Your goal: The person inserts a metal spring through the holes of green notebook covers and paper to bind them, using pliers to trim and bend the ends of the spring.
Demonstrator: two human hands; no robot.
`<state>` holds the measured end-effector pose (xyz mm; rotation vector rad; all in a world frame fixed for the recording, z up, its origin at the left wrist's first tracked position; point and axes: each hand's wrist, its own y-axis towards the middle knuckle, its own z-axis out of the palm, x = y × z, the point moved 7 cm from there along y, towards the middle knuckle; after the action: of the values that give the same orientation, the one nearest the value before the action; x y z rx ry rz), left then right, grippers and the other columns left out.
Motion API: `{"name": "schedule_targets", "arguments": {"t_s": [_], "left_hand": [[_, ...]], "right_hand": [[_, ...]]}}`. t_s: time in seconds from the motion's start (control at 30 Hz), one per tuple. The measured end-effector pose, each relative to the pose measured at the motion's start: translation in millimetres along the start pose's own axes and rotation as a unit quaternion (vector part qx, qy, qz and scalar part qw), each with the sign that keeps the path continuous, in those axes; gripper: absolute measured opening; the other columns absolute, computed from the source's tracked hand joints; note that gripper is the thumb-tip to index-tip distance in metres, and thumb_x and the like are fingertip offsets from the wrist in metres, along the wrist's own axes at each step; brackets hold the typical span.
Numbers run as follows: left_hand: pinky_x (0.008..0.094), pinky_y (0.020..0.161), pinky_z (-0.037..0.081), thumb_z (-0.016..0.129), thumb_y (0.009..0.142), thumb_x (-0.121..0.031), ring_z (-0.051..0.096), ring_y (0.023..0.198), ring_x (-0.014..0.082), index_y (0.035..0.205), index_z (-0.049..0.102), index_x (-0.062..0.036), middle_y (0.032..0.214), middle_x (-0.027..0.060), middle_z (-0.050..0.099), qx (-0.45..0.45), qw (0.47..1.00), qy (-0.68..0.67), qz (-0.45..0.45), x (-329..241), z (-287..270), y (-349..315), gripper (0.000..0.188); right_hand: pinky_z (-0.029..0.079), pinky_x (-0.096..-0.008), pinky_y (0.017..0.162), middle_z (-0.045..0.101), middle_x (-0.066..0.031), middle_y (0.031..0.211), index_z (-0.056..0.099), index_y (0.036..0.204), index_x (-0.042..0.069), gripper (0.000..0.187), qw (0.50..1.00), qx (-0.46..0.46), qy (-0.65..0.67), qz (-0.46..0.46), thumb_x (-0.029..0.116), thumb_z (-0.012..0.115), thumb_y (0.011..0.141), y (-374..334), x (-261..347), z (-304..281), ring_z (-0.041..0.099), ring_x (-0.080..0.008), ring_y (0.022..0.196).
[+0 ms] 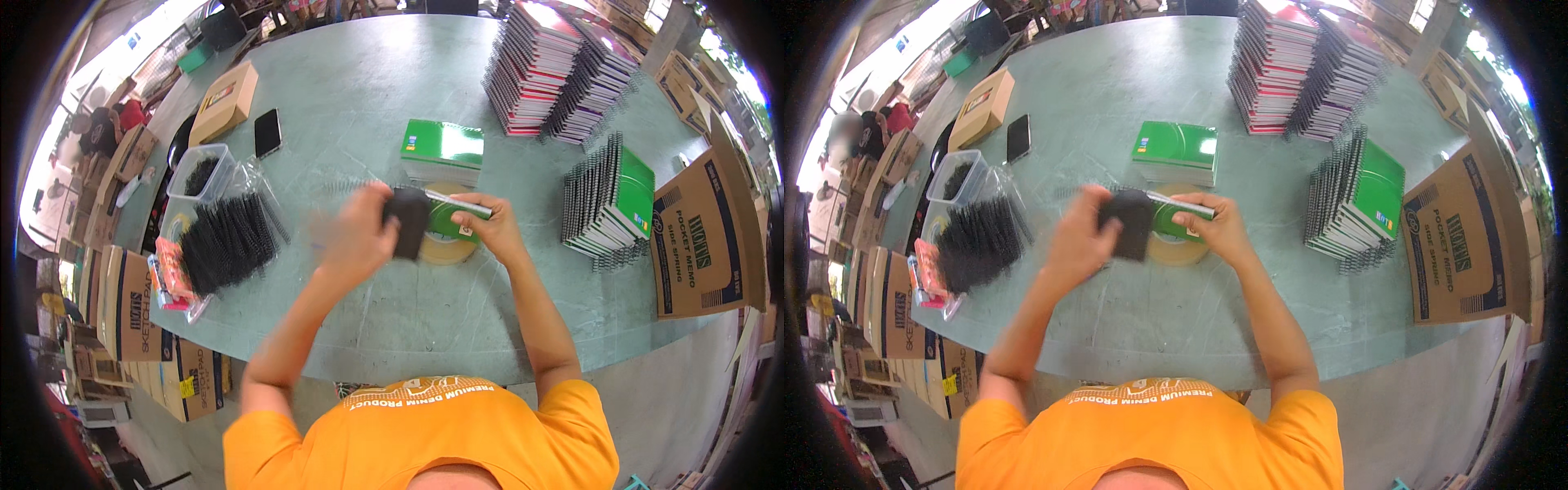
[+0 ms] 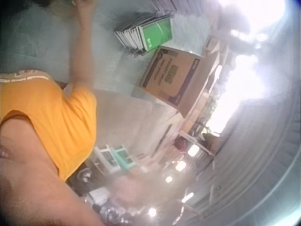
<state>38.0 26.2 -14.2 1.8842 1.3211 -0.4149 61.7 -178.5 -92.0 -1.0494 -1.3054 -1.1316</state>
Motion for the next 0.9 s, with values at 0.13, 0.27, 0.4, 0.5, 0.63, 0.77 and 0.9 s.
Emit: {"name": "schedule_targets", "arguments": {"t_s": [0.13, 0.27, 0.4, 0.5, 0.63, 0.77, 0.9], "left_hand": [[0.0339, 0.075, 0.049, 0.065, 0.077, -0.005, 0.062, 0.087, 0.0281, 0.113, 0.053, -0.0043, 0.097, 0.0165, 0.057, -0.037, 0.996, 0.027, 0.080, -23.8, -25.8, 11.5, 0.038], [0.0332, 0.076, 0.049, 0.063, 0.078, -0.001, 0.062, 0.088, 0.0258, 0.114, 0.057, -0.0069, 0.094, 0.0129, 0.059, 0.102, 0.988, 0.059, 0.098, -16.3, 13.2, 0.2, 0.038], [0.0342, 0.073, 0.050, 0.066, 0.075, -0.001, 0.061, 0.084, 0.0270, 0.111, 0.060, -0.0125, 0.093, 0.0114, 0.058, -0.019, 0.992, 0.020, 0.119, -27.4, -9.4, 12.0, 0.038], [0.0336, 0.071, 0.050, 0.067, 0.073, -0.002, 0.060, 0.081, 0.0255, 0.106, 0.062, -0.0116, 0.092, 0.0091, 0.058, -0.070, 0.990, 0.000, 0.120, -26.6, -7.9, 18.9, 0.035], [0.0320, 0.070, 0.048, 0.066, 0.073, 0.002, 0.059, 0.079, 0.0227, 0.104, 0.063, -0.0068, 0.092, 0.0080, 0.059, 0.027, 0.990, -0.001, 0.142, -36.6, 8.3, 15.9, 0.032], [0.0329, 0.070, 0.048, 0.066, 0.073, 0.002, 0.059, 0.080, 0.0255, 0.106, 0.064, -0.0093, 0.091, 0.0088, 0.059, 0.021, 0.987, 0.005, 0.158, -35.7, 17.3, 19.1, 0.035], [0.0355, 0.071, 0.050, 0.068, 0.071, -0.003, 0.059, 0.083, 0.0288, 0.106, 0.065, -0.0149, 0.089, 0.0091, 0.058, -0.002, 0.989, -0.031, 0.146, -44.9, 13.0, 23.6, 0.037]], "right_hand": [[0.048, -0.0225, 0.074, 0.069, -0.0053, 0.094, 0.068, 0.101, 0.002, 0.024, 1.000, -0.008, 0.006, -0.019, 0.008, 0.071, 0.078, -2.5, 7.8, -2.1, 0.060, -0.0087, 0.083], [0.048, -0.0230, 0.076, 0.069, -0.0052, 0.094, 0.069, 0.098, 0.002, 0.021, 0.998, 0.001, -0.014, -0.064, 0.006, 0.070, 0.078, -0.6, 10.2, 0.3, 0.060, -0.0089, 0.084], [0.047, -0.0231, 0.077, 0.069, -0.0042, 0.093, 0.069, 0.098, 0.001, 0.021, 0.997, 0.010, -0.045, -0.067, 0.004, 0.070, 0.077, -3.6, 9.3, -4.9, 0.060, -0.0092, 0.084], [0.047, -0.0228, 0.078, 0.069, -0.0026, 0.093, 0.068, 0.098, 0.001, 0.021, 0.999, 0.001, -0.031, -0.025, 0.003, 0.070, 0.077, -4.3, 5.9, -3.9, 0.059, -0.0088, 0.084], [0.047, -0.0233, 0.078, 0.068, -0.0025, 0.097, 0.066, 0.102, 0.001, 0.025, 0.996, 0.027, -0.071, -0.051, 0.002, 0.069, 0.077, -2.1, 12.9, -3.6, 0.059, -0.0089, 0.085], [0.047, -0.0251, 0.081, 0.067, -0.0042, 0.103, 0.065, 0.107, 0.001, 0.029, 0.998, 0.037, -0.045, -0.016, 0.000, 0.067, 0.078, -6.8, -0.7, 1.8, 0.059, -0.0095, 0.090], [0.046, -0.0249, 0.083, 0.067, -0.0042, 0.104, 0.063, 0.111, 0.001, 0.032, 0.996, 0.052, -0.065, -0.025, -0.002, 0.065, 0.079, -10.0, 1.3, -2.5, 0.057, -0.0084, 0.092]]}}
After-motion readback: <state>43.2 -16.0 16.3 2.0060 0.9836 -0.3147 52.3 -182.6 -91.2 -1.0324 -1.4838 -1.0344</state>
